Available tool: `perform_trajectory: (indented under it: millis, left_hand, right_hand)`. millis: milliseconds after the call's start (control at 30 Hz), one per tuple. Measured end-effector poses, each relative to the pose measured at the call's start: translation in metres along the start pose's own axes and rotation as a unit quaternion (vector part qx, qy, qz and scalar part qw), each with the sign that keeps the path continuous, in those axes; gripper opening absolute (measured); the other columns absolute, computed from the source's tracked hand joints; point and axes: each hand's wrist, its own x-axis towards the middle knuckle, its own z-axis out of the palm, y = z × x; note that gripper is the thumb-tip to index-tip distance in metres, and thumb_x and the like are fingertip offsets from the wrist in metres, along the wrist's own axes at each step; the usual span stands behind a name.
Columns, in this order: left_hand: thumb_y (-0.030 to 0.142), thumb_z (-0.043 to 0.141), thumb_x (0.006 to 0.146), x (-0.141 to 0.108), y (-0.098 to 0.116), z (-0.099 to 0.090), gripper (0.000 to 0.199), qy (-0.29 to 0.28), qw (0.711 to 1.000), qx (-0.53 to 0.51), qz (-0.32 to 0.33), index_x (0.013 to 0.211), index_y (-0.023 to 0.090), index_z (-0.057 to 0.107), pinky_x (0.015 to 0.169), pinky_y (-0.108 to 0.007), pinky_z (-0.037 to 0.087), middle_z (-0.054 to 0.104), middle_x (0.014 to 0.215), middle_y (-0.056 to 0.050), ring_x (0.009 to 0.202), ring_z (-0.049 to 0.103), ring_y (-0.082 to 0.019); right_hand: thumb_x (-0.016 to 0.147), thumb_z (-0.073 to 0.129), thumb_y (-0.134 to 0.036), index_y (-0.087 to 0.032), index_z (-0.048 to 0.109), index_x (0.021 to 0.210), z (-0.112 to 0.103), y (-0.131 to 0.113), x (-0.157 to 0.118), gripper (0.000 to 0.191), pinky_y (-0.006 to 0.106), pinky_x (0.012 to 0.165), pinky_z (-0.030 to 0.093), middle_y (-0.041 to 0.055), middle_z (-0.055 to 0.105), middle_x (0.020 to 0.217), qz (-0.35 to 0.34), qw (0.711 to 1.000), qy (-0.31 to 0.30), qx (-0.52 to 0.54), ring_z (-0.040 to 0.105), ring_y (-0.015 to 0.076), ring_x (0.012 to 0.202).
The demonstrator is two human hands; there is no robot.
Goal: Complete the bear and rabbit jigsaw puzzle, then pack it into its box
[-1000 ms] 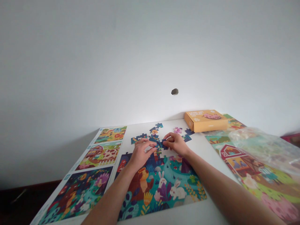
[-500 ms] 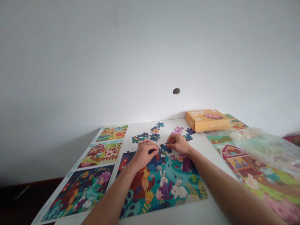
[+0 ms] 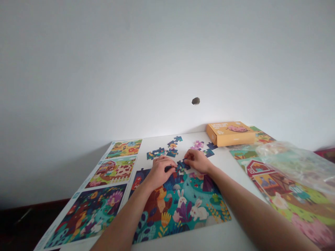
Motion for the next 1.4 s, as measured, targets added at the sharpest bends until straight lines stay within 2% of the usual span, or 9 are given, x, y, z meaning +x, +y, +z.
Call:
perform_trajectory:
  millis: [133,300,367,500,700,900,1133,1400]
  left_hand:
    - [0.017,0.062,0.079,-0.001,0.001,-0.001,0.008,0.002,1.0,-0.001,-0.009,0.078,0.023,0.068,0.09,-0.037,0.043,0.072,0.088,-0.002,0.093,0.061,-0.02]
    - [0.017,0.062,0.078,-0.001,0.0,0.0,0.008,0.006,1.0,0.005,-0.01,0.08,0.023,0.068,0.089,-0.037,0.044,0.071,0.087,-0.002,0.093,0.061,-0.021]
    - [0.016,0.063,0.077,-0.001,-0.001,0.0,0.011,0.003,1.0,0.011,-0.007,0.083,0.023,0.069,0.089,-0.037,0.044,0.071,0.088,-0.002,0.094,0.061,-0.021]
    - [0.016,0.064,0.078,-0.001,0.0,0.0,0.01,-0.005,1.0,0.016,0.005,0.082,0.024,0.07,0.089,-0.037,0.044,0.071,0.09,-0.002,0.094,0.061,-0.021]
    - [0.016,0.063,0.079,-0.001,0.0,0.0,0.01,-0.015,1.0,0.012,0.014,0.079,0.024,0.07,0.091,-0.036,0.042,0.071,0.09,-0.001,0.095,0.06,-0.02]
    - [0.017,0.063,0.08,-0.001,-0.002,0.0,0.01,-0.021,1.0,0.008,0.012,0.08,0.024,0.07,0.091,-0.036,0.042,0.071,0.091,-0.001,0.096,0.06,-0.02]
    - [0.014,0.062,0.08,-0.002,-0.004,0.001,0.013,-0.022,1.0,0.005,0.018,0.081,0.024,0.07,0.091,-0.035,0.041,0.071,0.092,-0.001,0.095,0.06,-0.019]
    - [0.014,0.062,0.08,-0.002,-0.007,0.003,0.013,-0.018,1.0,-0.003,0.024,0.081,0.024,0.071,0.092,-0.037,0.041,0.071,0.092,-0.002,0.096,0.06,-0.02]
  right_hand:
    - [0.079,0.056,-0.021,-0.016,0.069,0.089,0.001,0.003,0.003,0.017,0.023,0.063,0.043,0.001,0.068,0.073,-0.013,0.999,0.035,-0.001,0.059,0.013,0.065]
    - [0.085,0.051,-0.024,-0.019,0.073,0.094,0.003,-0.001,0.001,0.024,0.025,0.074,0.045,0.003,0.072,0.089,-0.066,0.998,0.014,0.014,0.063,0.0158,0.08]
    - [0.085,0.054,-0.027,-0.02,0.073,0.096,0.006,-0.002,0.0,0.023,0.025,0.075,0.046,0.0027,0.072,0.092,-0.066,0.998,0.002,0.012,0.063,0.0159,0.08]
    - [0.083,0.059,-0.029,-0.022,0.073,0.093,0.012,-0.001,0.0,0.018,0.024,0.073,0.046,0.0012,0.072,0.087,-0.063,0.998,-0.006,-0.003,0.063,0.015,0.075]
    - [0.084,0.058,-0.023,-0.021,0.074,0.087,0.01,0.001,0.001,0.016,0.023,0.078,0.046,0.0018,0.072,0.088,-0.078,0.997,0.003,0.0,0.064,0.0154,0.083]
    - [0.084,0.058,-0.021,-0.022,0.073,0.086,0.008,0.003,0.002,0.016,0.024,0.082,0.044,0.0022,0.072,0.089,-0.075,0.996,0.023,-0.053,0.064,0.0154,0.085]
    - [0.083,0.059,-0.018,-0.022,0.073,0.083,0.002,0.006,0.004,0.015,0.023,0.079,0.043,0.0021,0.071,0.086,-0.093,0.99,0.005,-0.106,0.064,0.0149,0.083]
    - [0.08,0.061,-0.016,-0.021,0.073,0.079,-0.005,0.016,0.009,0.013,0.024,0.078,0.042,0.0024,0.071,0.082,-0.094,0.989,0.003,-0.111,0.064,0.0156,0.081]
